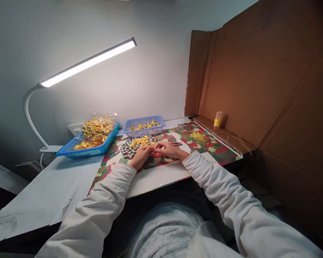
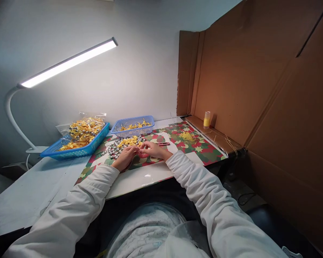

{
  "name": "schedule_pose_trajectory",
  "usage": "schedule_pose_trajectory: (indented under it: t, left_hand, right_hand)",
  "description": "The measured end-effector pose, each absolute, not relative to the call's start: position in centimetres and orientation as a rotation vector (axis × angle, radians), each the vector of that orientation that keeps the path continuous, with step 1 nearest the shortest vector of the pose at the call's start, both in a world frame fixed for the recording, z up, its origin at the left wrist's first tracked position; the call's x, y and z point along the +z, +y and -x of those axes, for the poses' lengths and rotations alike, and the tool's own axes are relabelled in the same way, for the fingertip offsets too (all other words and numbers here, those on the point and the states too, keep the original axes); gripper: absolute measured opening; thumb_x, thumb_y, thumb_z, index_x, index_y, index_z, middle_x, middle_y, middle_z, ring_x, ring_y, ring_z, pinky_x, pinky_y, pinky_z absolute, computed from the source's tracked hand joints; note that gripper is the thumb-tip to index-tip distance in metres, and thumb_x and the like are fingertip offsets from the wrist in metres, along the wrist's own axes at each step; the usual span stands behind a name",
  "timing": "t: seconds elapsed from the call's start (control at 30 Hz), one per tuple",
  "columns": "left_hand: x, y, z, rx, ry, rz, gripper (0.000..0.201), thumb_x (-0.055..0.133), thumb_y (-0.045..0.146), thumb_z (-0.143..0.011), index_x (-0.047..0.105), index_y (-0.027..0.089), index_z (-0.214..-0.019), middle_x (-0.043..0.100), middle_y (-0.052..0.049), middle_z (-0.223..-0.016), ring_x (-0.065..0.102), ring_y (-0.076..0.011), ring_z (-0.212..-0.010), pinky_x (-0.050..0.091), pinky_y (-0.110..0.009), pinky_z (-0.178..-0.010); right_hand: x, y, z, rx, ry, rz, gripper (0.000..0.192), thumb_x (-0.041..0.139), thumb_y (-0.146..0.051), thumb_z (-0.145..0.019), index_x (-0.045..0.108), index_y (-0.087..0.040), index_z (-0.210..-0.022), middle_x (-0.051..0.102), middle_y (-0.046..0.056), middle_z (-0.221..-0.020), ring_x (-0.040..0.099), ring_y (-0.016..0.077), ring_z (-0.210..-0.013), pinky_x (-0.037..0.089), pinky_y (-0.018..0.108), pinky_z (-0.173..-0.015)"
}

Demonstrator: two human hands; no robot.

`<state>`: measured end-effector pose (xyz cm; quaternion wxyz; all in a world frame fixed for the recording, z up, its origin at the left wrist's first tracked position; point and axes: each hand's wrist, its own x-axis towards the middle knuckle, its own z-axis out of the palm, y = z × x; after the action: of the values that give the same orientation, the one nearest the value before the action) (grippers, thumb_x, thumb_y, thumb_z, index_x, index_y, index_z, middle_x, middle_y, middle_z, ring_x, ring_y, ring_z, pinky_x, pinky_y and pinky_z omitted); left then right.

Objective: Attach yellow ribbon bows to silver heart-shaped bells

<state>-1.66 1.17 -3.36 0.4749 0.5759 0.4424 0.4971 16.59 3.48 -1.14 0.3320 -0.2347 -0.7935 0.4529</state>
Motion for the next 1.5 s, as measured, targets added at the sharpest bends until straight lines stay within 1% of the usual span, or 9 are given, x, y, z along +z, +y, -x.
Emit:
schedule_pose_trajectory:
  t: [0.1, 0.2, 0.3, 0.4, 0.6, 0.7, 0.93, 1.2, 1.5]
  left_hand:
    - [-3.1, 1.1, 1.6, 1.285, 1.048, -1.524, 0.023, 0.060, 0.032, -0.073, 0.062, 0.018, -0.055, 0.057, 0.000, -0.067, 0.048, -0.0138, -0.067, 0.040, -0.025, -0.066]
    - [-2.6, 0.8, 1.4, 1.370, 1.079, -1.549, 0.025, 0.061, 0.032, -0.073, 0.059, 0.018, -0.052, 0.054, -0.001, -0.069, 0.047, -0.0141, -0.069, 0.039, -0.024, -0.065]
    - [-2.1, 0.6, 1.3, 1.404, 1.111, -1.587, 0.026, 0.061, 0.029, -0.072, 0.057, 0.019, -0.048, 0.051, -0.001, -0.066, 0.045, -0.0150, -0.069, 0.039, -0.024, -0.066]
    - [-1.8, 0.3, 1.1, 1.390, 1.103, -1.613, 0.028, 0.060, 0.027, -0.072, 0.054, 0.020, -0.045, 0.049, -0.001, -0.062, 0.043, -0.0153, -0.068, 0.039, -0.024, -0.067]
    - [-1.6, -0.1, 1.0, 1.308, 1.044, -1.618, 0.028, 0.060, 0.030, -0.073, 0.051, 0.019, -0.049, 0.046, 0.001, -0.063, 0.040, -0.0130, -0.064, 0.036, -0.024, -0.063]
    - [-1.9, 0.0, 1.0, 1.248, 1.014, -1.547, 0.023, 0.061, 0.033, -0.072, 0.054, 0.019, -0.055, 0.047, 0.001, -0.068, 0.039, -0.0123, -0.063, 0.035, -0.024, -0.060]
    - [-2.3, 0.3, 1.2, 1.148, 0.938, -1.447, 0.025, 0.063, 0.033, -0.069, 0.048, 0.018, -0.054, 0.044, 0.001, -0.073, 0.038, -0.0125, -0.068, 0.039, -0.023, -0.062]
    - [-1.2, -0.6, 0.6, 1.095, 0.869, -1.216, 0.017, 0.065, 0.024, -0.061, 0.051, 0.019, -0.067, 0.043, 0.003, -0.076, 0.041, -0.0113, -0.070, 0.042, -0.022, -0.063]
    - [-0.6, -0.6, 0.5, 1.053, 0.749, -1.130, 0.010, 0.060, 0.018, -0.060, 0.053, 0.018, -0.068, 0.046, 0.002, -0.075, 0.045, -0.0108, -0.068, 0.046, -0.022, -0.061]
  right_hand:
    - [-1.5, 3.6, -16.4, 1.147, -2.114, 0.565, 0.016, 0.062, -0.033, -0.083, 0.058, -0.017, -0.082, 0.057, 0.001, -0.086, 0.053, 0.0133, -0.079, 0.044, 0.027, -0.075]
    - [-1.6, 3.5, -16.3, 1.021, -2.113, 0.540, 0.017, 0.061, -0.033, -0.084, 0.058, -0.017, -0.079, 0.056, 0.002, -0.086, 0.052, 0.0144, -0.082, 0.044, 0.029, -0.079]
    - [-1.4, 3.3, -16.4, 0.873, -2.081, 0.567, 0.020, 0.062, -0.036, -0.085, 0.059, -0.017, -0.078, 0.056, 0.003, -0.087, 0.052, 0.0156, -0.084, 0.043, 0.031, -0.081]
    - [-1.2, 3.2, -16.4, 0.819, -2.069, 0.575, 0.025, 0.063, -0.041, -0.085, 0.057, -0.018, -0.076, 0.055, 0.004, -0.088, 0.052, 0.0165, -0.086, 0.042, 0.032, -0.081]
    - [-1.4, 3.4, -16.4, 0.808, -2.066, 0.568, 0.025, 0.062, -0.040, -0.085, 0.056, -0.017, -0.076, 0.053, 0.003, -0.087, 0.052, 0.0166, -0.085, 0.042, 0.032, -0.081]
    - [-1.5, 3.6, -16.4, 0.807, -2.069, 0.594, 0.019, 0.060, -0.035, -0.085, 0.056, -0.018, -0.078, 0.053, 0.003, -0.086, 0.051, 0.0161, -0.084, 0.042, 0.031, -0.080]
    - [-1.5, 3.5, -16.3, 0.909, -2.077, 0.597, 0.007, 0.055, -0.022, -0.085, 0.054, -0.018, -0.079, 0.052, 0.001, -0.086, 0.050, 0.0144, -0.082, 0.043, 0.029, -0.078]
    - [-1.4, 3.4, -16.2, 0.989, -2.038, 0.600, 0.009, 0.055, -0.020, -0.081, 0.051, -0.019, -0.073, 0.050, 0.000, -0.082, 0.049, 0.0142, -0.080, 0.040, 0.029, -0.078]
    - [-1.7, 3.4, -16.2, 0.899, -2.060, 0.566, 0.012, 0.057, -0.023, -0.084, 0.053, -0.018, -0.073, 0.053, 0.001, -0.084, 0.050, 0.0151, -0.083, 0.040, 0.030, -0.081]
